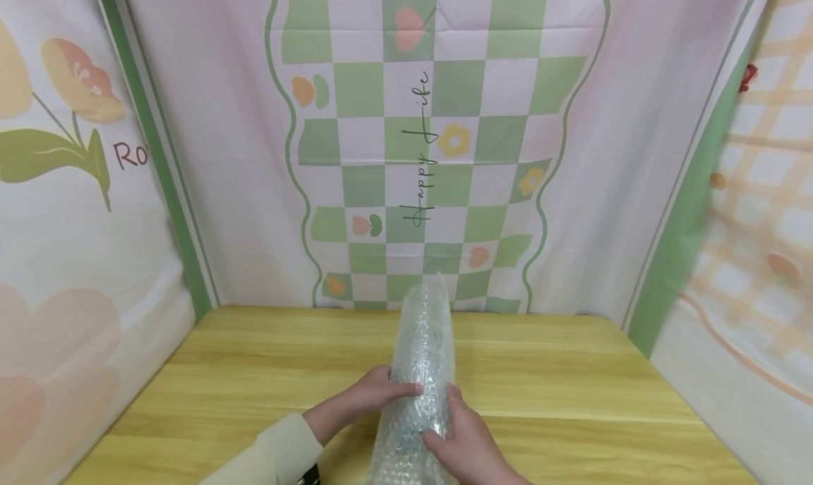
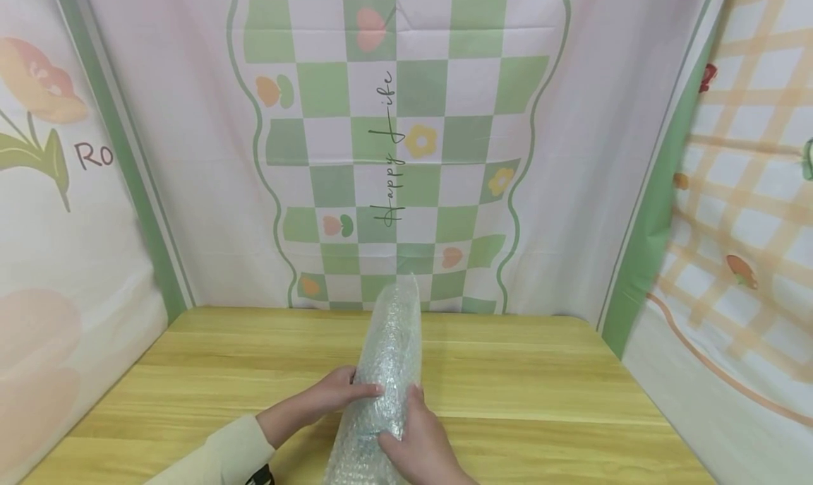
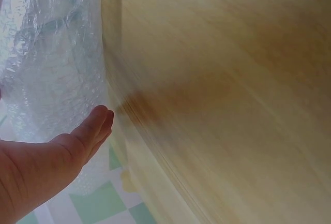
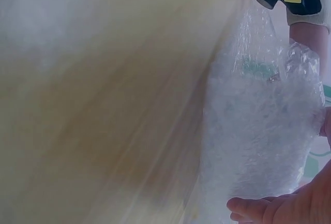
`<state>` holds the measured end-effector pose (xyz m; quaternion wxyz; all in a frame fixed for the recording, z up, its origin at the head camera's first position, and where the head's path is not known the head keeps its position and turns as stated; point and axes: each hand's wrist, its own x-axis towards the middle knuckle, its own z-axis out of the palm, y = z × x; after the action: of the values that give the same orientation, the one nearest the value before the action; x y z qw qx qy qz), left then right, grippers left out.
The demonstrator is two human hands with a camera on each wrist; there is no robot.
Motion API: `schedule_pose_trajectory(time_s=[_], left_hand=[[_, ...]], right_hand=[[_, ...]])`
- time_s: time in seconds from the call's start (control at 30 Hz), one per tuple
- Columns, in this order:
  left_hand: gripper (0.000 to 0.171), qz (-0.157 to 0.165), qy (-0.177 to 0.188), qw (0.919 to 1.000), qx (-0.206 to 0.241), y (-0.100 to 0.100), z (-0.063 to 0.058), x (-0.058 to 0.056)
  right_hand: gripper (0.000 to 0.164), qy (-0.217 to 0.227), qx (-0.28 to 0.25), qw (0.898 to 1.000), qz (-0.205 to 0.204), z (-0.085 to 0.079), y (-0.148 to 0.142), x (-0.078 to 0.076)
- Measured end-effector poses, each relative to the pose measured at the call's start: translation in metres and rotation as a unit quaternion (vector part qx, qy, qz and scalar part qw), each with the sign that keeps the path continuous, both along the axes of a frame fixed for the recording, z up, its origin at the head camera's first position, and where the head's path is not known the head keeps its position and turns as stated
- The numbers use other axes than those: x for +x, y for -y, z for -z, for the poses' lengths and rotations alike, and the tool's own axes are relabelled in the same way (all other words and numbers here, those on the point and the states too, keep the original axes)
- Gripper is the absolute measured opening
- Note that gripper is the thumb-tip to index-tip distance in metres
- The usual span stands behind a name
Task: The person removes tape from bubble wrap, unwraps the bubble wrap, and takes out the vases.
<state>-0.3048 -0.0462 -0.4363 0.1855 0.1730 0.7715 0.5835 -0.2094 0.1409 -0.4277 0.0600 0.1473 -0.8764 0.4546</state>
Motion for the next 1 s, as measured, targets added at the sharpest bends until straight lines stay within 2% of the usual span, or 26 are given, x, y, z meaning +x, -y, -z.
schedule_pose_trajectory(time_s=[0.13, 0.37, 0.53, 1.0], left_hand=[[0.061, 0.000, -0.001, 1.0000, 0.000, -0.0003, 0.0001, 0.0003], [0.062, 0.010, 0.001, 0.9999, 0.012, 0.0004, -0.0022, 0.0023], [0.063, 0.004, 0.000, 1.0000, 0.005, 0.0005, -0.0017, 0.0019], [0.063, 0.004, 0.000, 1.0000, 0.006, 0.0009, -0.0003, 0.0014]], right_hand=[[0.089, -0.017, 0.014, 1.000, 0.007, 0.0009, 0.0003, 0.0003], [0.086, -0.015, 0.026, 0.999, 0.011, 0.0005, -0.0005, 0.0012], [0.084, -0.023, 0.038, 0.999, 0.014, 0.0017, -0.0013, 0.0018], [0.079, -0.021, 0.033, 0.999, 0.012, 0.0037, -0.0026, 0.0004]])
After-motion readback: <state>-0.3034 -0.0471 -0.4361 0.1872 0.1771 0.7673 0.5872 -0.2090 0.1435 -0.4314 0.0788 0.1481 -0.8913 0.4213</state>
